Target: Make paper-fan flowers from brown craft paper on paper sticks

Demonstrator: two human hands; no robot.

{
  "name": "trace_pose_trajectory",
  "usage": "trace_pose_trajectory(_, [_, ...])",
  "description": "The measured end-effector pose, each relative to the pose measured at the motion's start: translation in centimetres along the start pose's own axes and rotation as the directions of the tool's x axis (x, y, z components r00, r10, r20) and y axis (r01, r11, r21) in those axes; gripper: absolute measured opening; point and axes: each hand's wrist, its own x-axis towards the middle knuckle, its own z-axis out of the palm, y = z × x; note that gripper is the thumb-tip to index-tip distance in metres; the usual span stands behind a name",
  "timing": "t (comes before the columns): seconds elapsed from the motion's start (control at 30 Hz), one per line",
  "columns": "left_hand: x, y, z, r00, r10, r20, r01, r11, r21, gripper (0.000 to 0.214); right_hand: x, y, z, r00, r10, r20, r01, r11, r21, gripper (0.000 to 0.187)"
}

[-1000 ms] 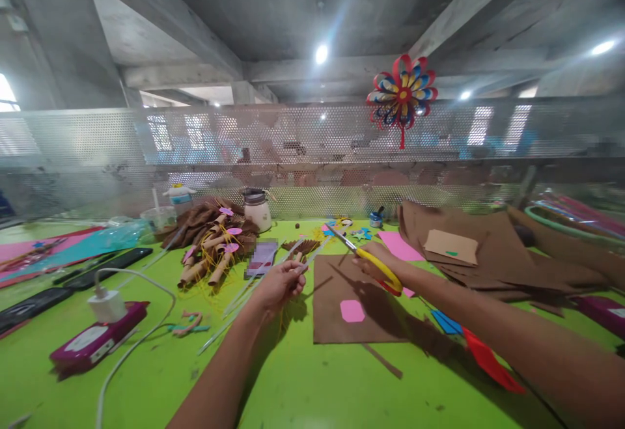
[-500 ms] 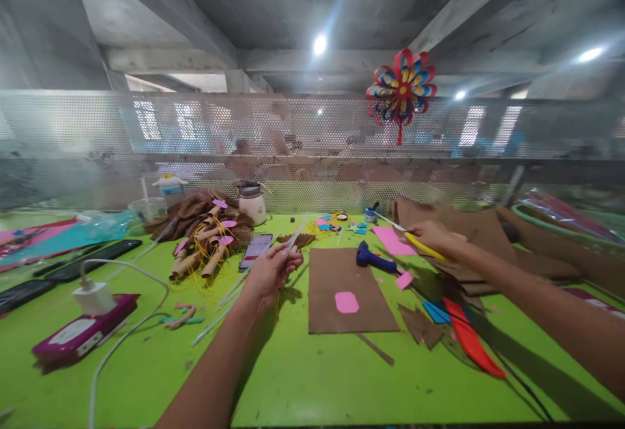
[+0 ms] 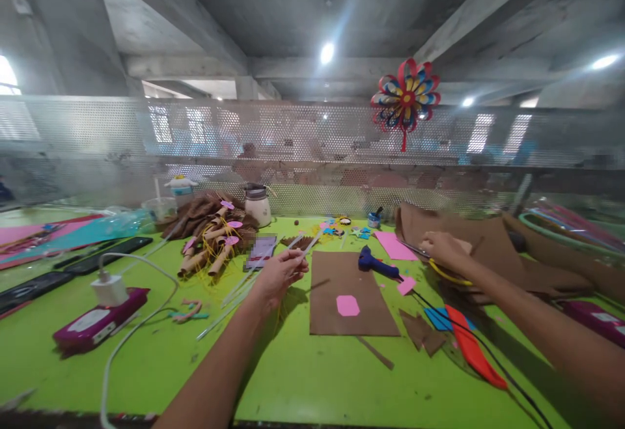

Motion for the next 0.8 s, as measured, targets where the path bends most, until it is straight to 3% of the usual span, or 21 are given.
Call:
trace_pose_trajectory(0.13, [0.1, -0.3, 0.1, 0.996, 0.022, 0.082, -0.025, 0.999, 0.034, 0.021, -0.7, -7.5, 0.3, 0.975, -0.204, 0.084, 0.172, 0.942, 0.289, 0.027])
trace_pose_trajectory(0.17, [0.1, -0.3, 0.2, 0.994, 0.025, 0.103, -0.029, 0.999, 0.037, 0.022, -1.3, -9.6, 0.5, 0.942, -0.302, 0.145, 0.185, 0.829, 0.528, 0.027])
trace_pose_trajectory(0.23, [0.0, -0.4, 0.4, 0.99, 0.032, 0.138, -0.038, 0.998, 0.04, 0.022, -2.5, -13.6, 0.7, 0.899, -0.381, 0.216, 0.036, 0.555, 0.831, 0.032])
trace_pose_trajectory(0.33, [-0.4, -0.5, 0.7, 0.983, 0.034, 0.178, -0.044, 0.998, 0.049, 0.021, -4.2, -17.6, 0.9, 0.86, -0.43, 0.275, -0.141, 0.316, 0.938, 0.031])
trace_pose_trajectory(0.43, [-0.7, -0.5, 1.1, 0.968, 0.025, 0.248, -0.044, 0.997, 0.069, 0.022, -5.1, -19.1, 1.1, 0.888, -0.394, 0.237, -0.178, 0.179, 0.967, 0.033])
trace_pose_trajectory(0.6, [-1.0, -0.9, 1.6, 0.942, 0.023, 0.334, -0.068, 0.99, 0.123, 0.023, -5.4, -19.0, 1.6, 0.901, -0.35, 0.256, -0.223, 0.133, 0.966, 0.033])
trace_pose_trajectory(0.73, [-1.1, -1.0, 1.9, 0.946, -0.009, 0.324, -0.076, 0.966, 0.248, 0.022, -5.2, -19.2, 1.4, 0.891, -0.34, 0.299, -0.262, 0.152, 0.953, 0.031])
trace_pose_trajectory(0.8, [-0.9, -1.2, 1.9, 0.955, 0.002, 0.295, -0.098, 0.945, 0.312, 0.021, -4.3, -19.0, 0.9, 0.919, -0.269, 0.288, -0.245, 0.183, 0.952, 0.028])
